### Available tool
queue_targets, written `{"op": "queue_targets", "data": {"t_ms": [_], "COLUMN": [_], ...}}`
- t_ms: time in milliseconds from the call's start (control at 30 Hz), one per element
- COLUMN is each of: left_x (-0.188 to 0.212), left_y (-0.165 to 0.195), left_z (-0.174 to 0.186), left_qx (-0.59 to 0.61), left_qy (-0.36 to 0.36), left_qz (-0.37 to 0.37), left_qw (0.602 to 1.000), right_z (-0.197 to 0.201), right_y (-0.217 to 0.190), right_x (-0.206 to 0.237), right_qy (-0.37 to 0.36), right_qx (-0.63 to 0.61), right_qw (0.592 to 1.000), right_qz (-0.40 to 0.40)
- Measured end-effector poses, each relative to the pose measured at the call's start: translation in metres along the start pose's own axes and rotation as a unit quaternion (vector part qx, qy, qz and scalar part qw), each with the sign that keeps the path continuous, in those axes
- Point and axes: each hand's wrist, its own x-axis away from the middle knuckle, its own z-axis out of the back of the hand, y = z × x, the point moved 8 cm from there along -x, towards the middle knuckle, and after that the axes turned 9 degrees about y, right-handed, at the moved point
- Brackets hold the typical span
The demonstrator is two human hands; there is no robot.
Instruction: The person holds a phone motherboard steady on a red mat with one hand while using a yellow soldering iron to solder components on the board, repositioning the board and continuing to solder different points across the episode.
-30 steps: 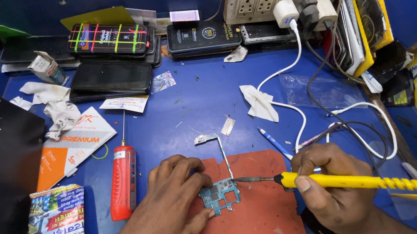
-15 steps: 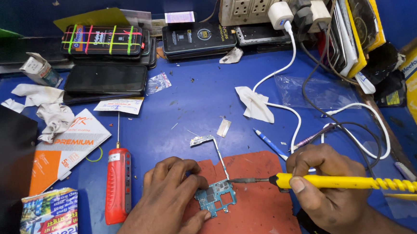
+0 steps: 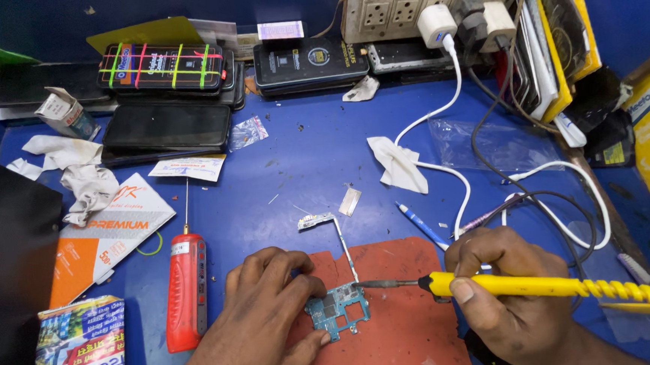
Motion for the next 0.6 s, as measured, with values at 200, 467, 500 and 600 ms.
{"op": "queue_targets", "data": {"t_ms": [200, 467, 500, 600], "left_x": [0.0008, 0.0, -0.0003, 0.0001], "left_y": [0.0013, 0.0012, 0.001, 0.0014], "left_z": [0.0014, 0.0008, 0.0008, 0.001], "left_qx": [-0.004, -0.004, -0.005, -0.004], "left_qy": [0.014, 0.011, 0.012, 0.01], "left_qz": [-0.012, -0.006, -0.004, -0.009], "left_qw": [1.0, 1.0, 1.0, 1.0], "right_z": [-0.0017, -0.002, -0.0018, 0.0001], "right_y": [0.0007, -0.0014, -0.0026, -0.0043], "right_x": [0.0005, 0.0001, -0.0001, -0.0013], "right_qy": [-0.014, -0.014, -0.012, -0.003], "right_qx": [-0.023, 0.003, 0.003, 0.001], "right_qw": [1.0, 1.0, 1.0, 1.0], "right_qz": [-0.012, -0.003, 0.003, 0.008]}}
